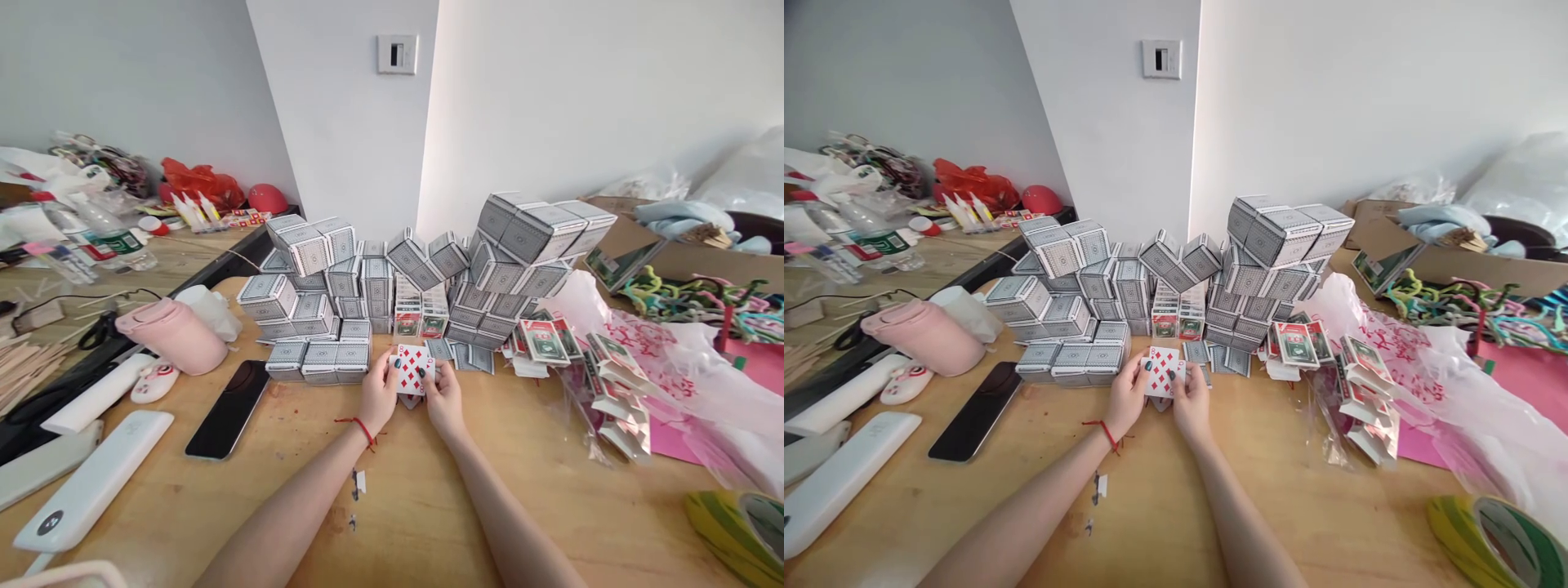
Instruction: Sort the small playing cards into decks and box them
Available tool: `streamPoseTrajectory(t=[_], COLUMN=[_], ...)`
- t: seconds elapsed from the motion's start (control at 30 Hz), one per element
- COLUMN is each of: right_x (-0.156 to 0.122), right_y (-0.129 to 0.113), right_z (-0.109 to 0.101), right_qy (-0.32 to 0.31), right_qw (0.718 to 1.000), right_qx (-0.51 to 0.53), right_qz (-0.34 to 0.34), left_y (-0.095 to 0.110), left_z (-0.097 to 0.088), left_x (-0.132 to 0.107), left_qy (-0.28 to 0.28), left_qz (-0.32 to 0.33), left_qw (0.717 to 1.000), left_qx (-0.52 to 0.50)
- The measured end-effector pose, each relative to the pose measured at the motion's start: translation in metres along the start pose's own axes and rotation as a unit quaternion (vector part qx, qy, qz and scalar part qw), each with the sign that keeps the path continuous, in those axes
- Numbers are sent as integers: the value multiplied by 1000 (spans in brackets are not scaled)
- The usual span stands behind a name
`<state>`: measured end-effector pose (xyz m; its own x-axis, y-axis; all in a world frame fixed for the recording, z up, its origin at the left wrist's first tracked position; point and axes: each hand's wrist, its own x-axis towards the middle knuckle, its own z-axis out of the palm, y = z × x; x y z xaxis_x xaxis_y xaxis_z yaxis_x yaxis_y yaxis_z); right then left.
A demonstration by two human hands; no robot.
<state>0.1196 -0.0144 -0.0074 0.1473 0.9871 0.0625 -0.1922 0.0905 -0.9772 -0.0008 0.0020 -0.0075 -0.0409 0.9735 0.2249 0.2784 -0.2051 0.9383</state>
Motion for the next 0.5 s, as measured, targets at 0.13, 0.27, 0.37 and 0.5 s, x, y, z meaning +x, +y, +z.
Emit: streamPoseTrajectory(t=[0.13, 0.27, 0.37, 0.5], right_x=[0, 0, 1, 2], right_y=[-1, -2, 0, 5], right_z=[1, 1, 0, -1], right_qy=[6, 12, 22, 35], right_qw=[1000, 1000, 1000, 999], right_qx=[0, -5, -17, -22], right_qz=[2, 0, -13, -14], left_y=[0, 2, 5, 8], left_z=[0, -1, -2, -3], left_x=[1, 1, 0, 0], left_qy=[0, -6, -15, -4], left_qz=[-9, -8, 8, 46], left_qw=[1000, 999, 999, 996], left_qx=[22, 40, 46, 81])
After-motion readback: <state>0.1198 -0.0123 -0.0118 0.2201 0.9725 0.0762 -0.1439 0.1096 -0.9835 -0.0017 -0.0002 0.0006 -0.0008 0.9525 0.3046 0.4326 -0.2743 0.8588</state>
